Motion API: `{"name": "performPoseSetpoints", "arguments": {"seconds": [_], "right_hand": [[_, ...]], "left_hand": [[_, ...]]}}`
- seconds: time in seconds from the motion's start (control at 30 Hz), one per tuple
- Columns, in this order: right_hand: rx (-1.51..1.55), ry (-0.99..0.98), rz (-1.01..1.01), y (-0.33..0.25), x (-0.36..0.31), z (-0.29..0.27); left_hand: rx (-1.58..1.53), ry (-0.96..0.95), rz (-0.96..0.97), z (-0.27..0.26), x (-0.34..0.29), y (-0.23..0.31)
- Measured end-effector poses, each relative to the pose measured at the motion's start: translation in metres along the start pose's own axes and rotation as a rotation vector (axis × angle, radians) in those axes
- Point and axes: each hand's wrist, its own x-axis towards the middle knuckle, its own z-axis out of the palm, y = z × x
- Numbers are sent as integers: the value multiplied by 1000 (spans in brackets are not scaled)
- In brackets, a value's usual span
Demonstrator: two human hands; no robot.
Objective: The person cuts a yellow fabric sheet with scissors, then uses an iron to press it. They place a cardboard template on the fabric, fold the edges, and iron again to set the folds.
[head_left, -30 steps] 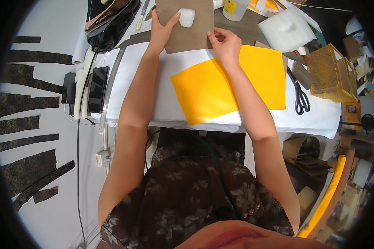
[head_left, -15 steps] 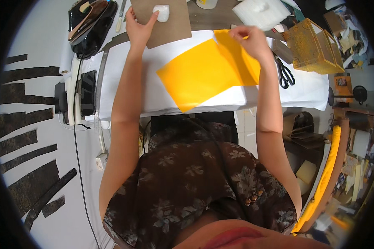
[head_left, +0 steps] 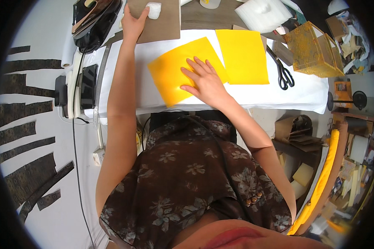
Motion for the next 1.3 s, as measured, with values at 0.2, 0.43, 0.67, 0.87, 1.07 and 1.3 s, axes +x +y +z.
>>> {"name": "performPoseSetpoints", "arguments": {"seconds": [0.2, 0.43, 0.67, 0.87, 1.07, 1.3], "right_hand": [[0, 210, -8, -21, 29, 12], [1259, 301, 400, -6, 43, -83], [1119, 234, 486, 9, 20, -99], [1031, 343, 648, 53, 14, -60], [981, 293, 702, 44, 15, -29], [1046, 296, 665, 41, 13, -18]], "left_hand": [[-111, 44, 82, -47, 15, 9], [246, -172, 495, -81, -69, 160], [326, -493, 546, -71, -187, 217], [149, -174, 66, -116, -216, 145], [220, -221, -34, -127, -212, 124], [294, -268, -18, -121, -218, 114]]}}
